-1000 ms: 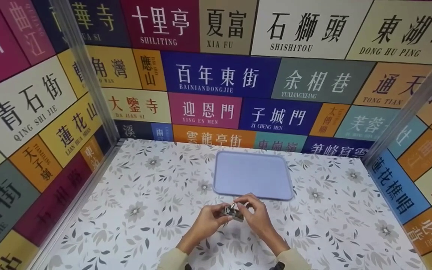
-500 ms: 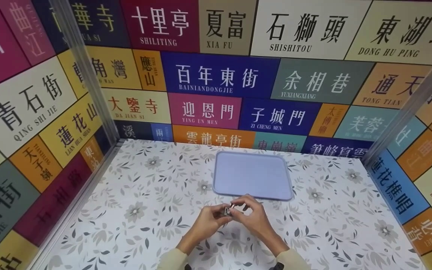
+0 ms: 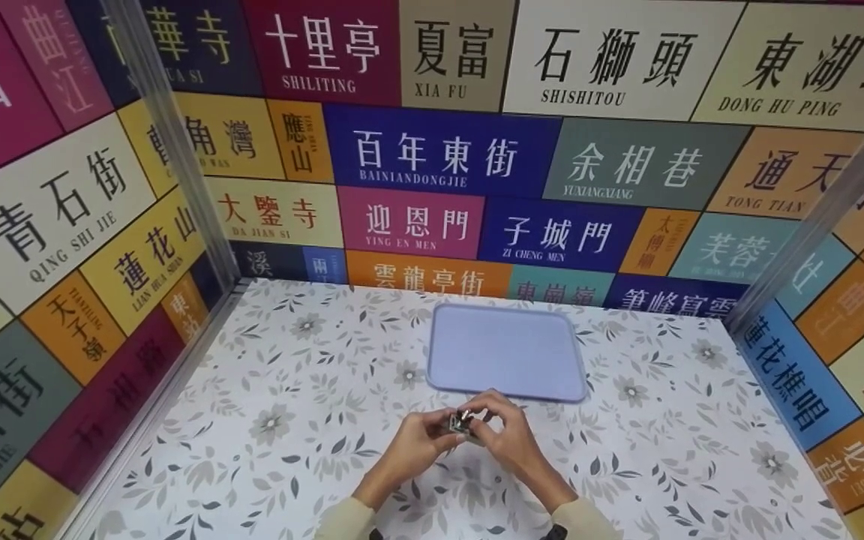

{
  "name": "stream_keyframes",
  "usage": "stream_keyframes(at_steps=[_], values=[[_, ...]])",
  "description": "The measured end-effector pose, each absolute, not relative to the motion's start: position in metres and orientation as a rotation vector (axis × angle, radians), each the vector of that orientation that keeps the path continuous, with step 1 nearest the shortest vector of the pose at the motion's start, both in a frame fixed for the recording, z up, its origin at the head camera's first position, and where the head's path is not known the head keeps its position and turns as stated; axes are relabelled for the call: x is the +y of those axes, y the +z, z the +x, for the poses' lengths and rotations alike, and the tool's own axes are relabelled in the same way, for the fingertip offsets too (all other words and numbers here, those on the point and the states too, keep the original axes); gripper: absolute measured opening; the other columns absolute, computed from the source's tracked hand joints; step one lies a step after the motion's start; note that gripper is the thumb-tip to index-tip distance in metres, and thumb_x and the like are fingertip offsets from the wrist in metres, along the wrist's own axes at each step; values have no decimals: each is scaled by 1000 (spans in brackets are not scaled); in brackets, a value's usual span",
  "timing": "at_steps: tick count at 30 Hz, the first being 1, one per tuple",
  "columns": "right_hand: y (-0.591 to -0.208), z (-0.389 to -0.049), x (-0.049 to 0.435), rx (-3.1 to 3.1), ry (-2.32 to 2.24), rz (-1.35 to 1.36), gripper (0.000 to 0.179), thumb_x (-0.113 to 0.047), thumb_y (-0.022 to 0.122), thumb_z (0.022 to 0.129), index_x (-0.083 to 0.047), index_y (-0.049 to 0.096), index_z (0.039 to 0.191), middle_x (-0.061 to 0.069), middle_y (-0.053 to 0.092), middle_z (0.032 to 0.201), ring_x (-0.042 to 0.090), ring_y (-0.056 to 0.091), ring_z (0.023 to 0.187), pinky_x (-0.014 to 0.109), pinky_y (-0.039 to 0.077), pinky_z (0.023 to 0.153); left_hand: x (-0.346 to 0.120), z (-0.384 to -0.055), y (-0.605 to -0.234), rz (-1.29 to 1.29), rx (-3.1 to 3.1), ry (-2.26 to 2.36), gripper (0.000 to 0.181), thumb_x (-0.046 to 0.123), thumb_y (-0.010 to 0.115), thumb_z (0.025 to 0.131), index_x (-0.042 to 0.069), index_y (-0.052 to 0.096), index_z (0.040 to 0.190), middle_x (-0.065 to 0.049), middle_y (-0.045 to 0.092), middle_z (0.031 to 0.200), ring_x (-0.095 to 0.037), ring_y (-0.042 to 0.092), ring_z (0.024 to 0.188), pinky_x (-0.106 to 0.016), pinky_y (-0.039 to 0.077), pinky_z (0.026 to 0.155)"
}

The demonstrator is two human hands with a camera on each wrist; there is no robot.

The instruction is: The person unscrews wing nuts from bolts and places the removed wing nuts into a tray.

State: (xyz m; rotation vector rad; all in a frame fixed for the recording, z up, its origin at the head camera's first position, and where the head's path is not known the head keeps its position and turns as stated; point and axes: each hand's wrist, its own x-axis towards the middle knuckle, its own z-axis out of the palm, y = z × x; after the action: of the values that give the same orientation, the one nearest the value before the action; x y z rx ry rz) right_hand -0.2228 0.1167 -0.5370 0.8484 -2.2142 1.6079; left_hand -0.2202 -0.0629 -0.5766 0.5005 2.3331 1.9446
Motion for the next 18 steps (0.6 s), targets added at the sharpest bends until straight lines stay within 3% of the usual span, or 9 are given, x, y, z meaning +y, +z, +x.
stream_keyframes(at_steps=[10, 18], values=[[-541, -222, 117, -2230, 1636, 781, 20, 15, 65, 83, 1, 73, 95, 17, 68, 93, 29, 61, 88, 30, 51, 74, -63, -218, -577, 511, 2338, 1931, 36, 7, 73, 90, 2, 68, 125, -15, 74, 91, -8, 60, 67, -14, 48, 58], [-541, -222, 116, -2233, 1617, 681, 17, 12, 70, 82, 2, 72, 95, 16, 68, 92, 32, 60, 86, 42, 51, 71, -62, -220, -577, 522, 2363, 1936, 30, 10, 74, 89, 5, 71, 119, -15, 73, 87, -6, 60, 67, -15, 47, 59]])
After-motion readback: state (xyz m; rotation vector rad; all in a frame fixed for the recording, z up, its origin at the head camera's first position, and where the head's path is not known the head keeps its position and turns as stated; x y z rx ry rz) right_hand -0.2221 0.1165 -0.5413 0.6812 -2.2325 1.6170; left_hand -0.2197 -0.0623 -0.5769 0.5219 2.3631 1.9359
